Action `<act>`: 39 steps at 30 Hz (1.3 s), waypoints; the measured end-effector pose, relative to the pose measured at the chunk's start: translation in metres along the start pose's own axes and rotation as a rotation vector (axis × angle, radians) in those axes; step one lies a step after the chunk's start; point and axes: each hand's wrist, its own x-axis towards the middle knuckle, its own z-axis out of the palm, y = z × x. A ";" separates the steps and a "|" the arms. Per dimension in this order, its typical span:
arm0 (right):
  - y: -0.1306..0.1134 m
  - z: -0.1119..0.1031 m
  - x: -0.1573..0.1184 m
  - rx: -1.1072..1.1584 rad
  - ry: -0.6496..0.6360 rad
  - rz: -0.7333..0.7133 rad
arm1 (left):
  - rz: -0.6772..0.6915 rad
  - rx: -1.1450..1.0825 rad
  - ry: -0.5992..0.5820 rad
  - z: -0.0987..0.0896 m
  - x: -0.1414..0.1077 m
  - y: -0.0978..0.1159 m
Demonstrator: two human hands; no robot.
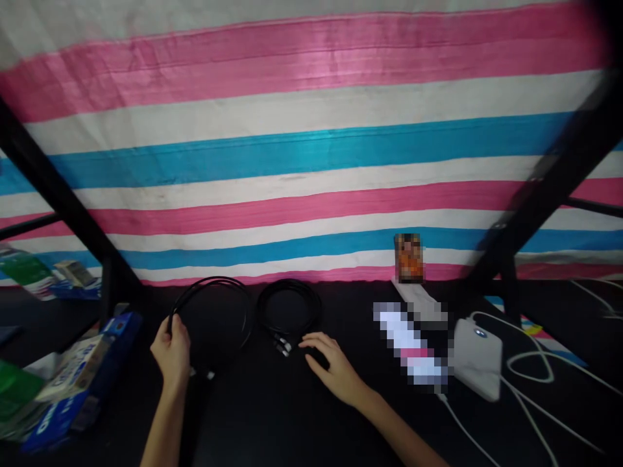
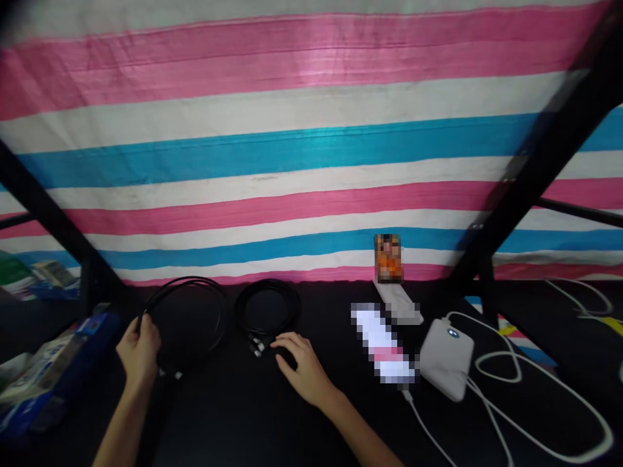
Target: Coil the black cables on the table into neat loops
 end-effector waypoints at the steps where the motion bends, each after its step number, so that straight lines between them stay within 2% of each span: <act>1: 0.000 0.000 0.002 0.035 0.030 0.014 | 0.007 -0.044 -0.008 0.000 -0.001 0.005; 4: -0.006 0.001 0.013 0.190 0.138 0.094 | 0.007 -0.202 -0.055 0.005 -0.007 0.021; 6: -0.016 0.005 0.024 0.359 0.156 0.162 | -0.042 -0.352 -0.139 0.015 -0.019 0.033; 9: -0.035 0.016 0.038 0.711 0.052 0.229 | -0.201 -0.537 -0.307 0.037 -0.041 0.044; 11: -0.043 0.021 0.043 0.896 -0.063 0.250 | -0.271 -0.547 -0.386 0.051 -0.053 0.043; 14: -0.044 0.016 0.040 0.932 -0.161 0.290 | -0.382 -0.490 -0.496 0.059 -0.059 0.033; 17: -0.039 -0.004 0.034 0.848 -0.049 0.357 | -0.444 -0.400 -0.588 0.054 -0.051 0.021; 22: -0.029 -0.043 0.031 0.810 0.274 0.379 | -0.419 -0.249 -0.645 0.042 -0.033 0.010; 24: -0.023 -0.054 0.029 0.857 0.363 0.357 | -0.423 -0.213 -0.600 0.039 -0.027 0.008; 29: -0.006 -0.079 0.012 0.937 0.458 0.272 | -0.318 -0.102 -0.384 0.026 -0.009 -0.001; 31: -0.002 -0.090 0.005 0.978 0.560 0.217 | -0.315 -0.130 -0.353 0.019 0.000 -0.004; 33: 0.000 -0.100 0.001 1.010 0.652 0.169 | -0.370 -0.195 -0.361 0.013 0.006 -0.005; 35: -0.002 -0.108 -0.001 1.019 0.691 0.155 | -0.458 -0.315 -0.427 0.009 0.010 -0.003; 39: -0.010 -0.118 0.001 1.002 0.689 0.157 | -0.640 -0.591 -0.595 0.007 0.010 0.005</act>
